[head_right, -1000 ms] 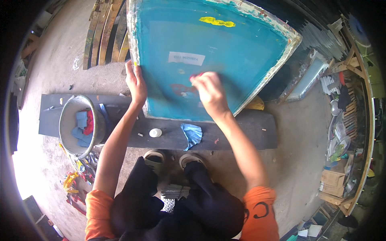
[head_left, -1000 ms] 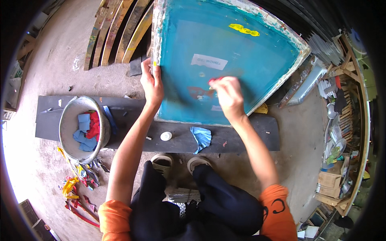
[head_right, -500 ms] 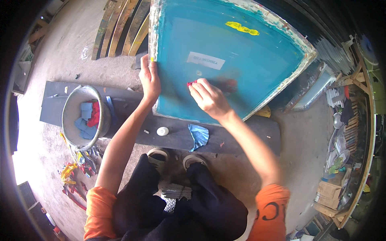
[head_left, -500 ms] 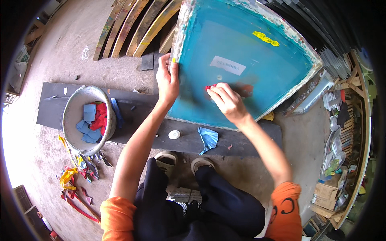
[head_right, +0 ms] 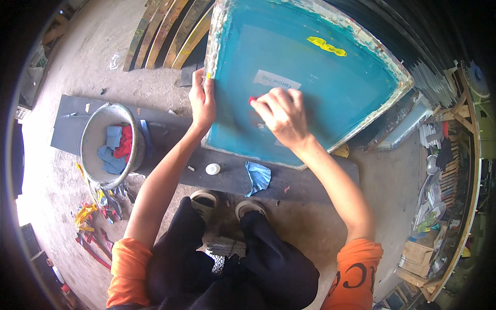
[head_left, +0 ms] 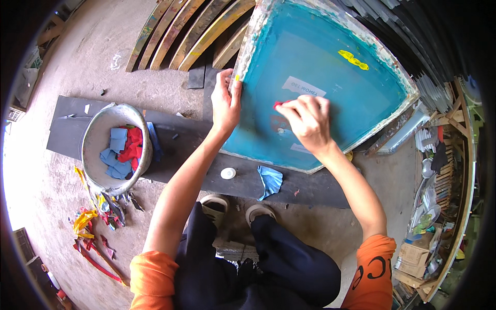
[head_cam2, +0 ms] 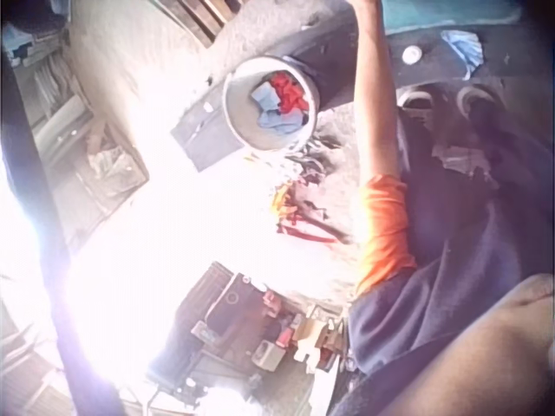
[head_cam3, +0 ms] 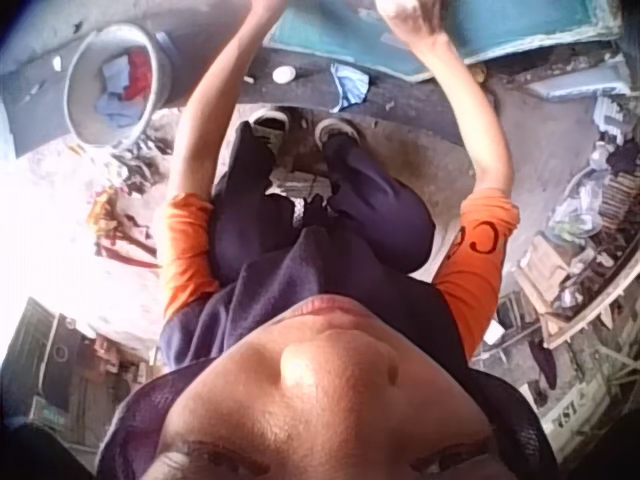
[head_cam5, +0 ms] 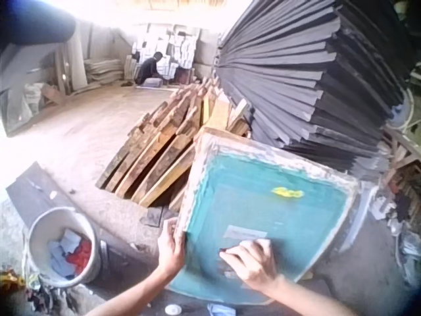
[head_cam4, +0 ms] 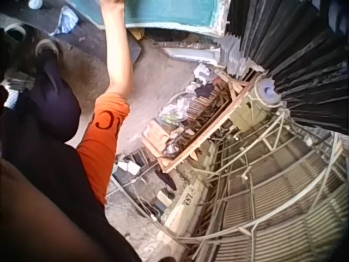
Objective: The person sits on the floor and wipes a teal-colored board with a red cloth, then switches to a blue cloth to continue wiping. The person repeatedly applies liquid from a small white bottle onto the red cloth and resumes wiping the board surface.
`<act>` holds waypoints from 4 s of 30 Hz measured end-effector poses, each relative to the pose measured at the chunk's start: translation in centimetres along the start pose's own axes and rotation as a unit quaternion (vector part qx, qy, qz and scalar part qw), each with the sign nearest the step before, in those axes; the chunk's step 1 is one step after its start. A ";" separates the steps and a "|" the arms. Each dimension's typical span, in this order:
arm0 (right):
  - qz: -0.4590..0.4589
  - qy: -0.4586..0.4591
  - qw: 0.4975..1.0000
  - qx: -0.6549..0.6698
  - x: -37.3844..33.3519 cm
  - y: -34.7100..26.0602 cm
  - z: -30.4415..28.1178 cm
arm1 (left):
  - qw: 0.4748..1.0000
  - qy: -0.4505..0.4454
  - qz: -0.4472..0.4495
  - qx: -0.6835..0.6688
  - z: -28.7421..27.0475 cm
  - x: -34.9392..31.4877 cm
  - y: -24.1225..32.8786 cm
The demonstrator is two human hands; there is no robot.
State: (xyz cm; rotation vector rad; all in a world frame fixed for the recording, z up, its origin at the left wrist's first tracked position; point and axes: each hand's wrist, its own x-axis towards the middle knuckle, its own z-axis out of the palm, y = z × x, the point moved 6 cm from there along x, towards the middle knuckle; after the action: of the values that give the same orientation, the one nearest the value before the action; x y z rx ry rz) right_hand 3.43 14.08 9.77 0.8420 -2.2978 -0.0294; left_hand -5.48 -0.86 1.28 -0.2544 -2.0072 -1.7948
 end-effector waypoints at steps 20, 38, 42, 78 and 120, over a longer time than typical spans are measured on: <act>0.137 0.016 0.989 -0.054 -0.7 0.9 -0.6 | 0.999 -0.019 -0.038 -0.013 0.0 -0.2 -0.3; 0.139 -0.007 0.989 -0.054 -4.9 0.5 0.2 | 0.999 -0.022 -0.034 0.006 0.0 -0.3 0.1; 0.232 0.065 0.969 -0.061 -5.1 2.0 -1.2 | 0.998 -0.036 -0.048 0.008 0.0 -0.3 0.5; 0.256 0.040 0.966 -0.020 -6.8 4.2 -2.4 | 0.999 -0.012 -0.014 0.040 0.5 -0.7 0.7; 0.272 0.106 0.954 -0.061 -4.8 4.0 -2.9 | 0.994 -0.023 -0.072 0.079 0.0 -0.9 0.2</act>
State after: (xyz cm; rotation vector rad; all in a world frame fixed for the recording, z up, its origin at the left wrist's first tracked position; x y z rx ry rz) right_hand 5.61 20.63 10.05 0.1222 -2.2188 0.1549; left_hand -4.56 -0.74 1.09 -0.1042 -2.2381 -1.7155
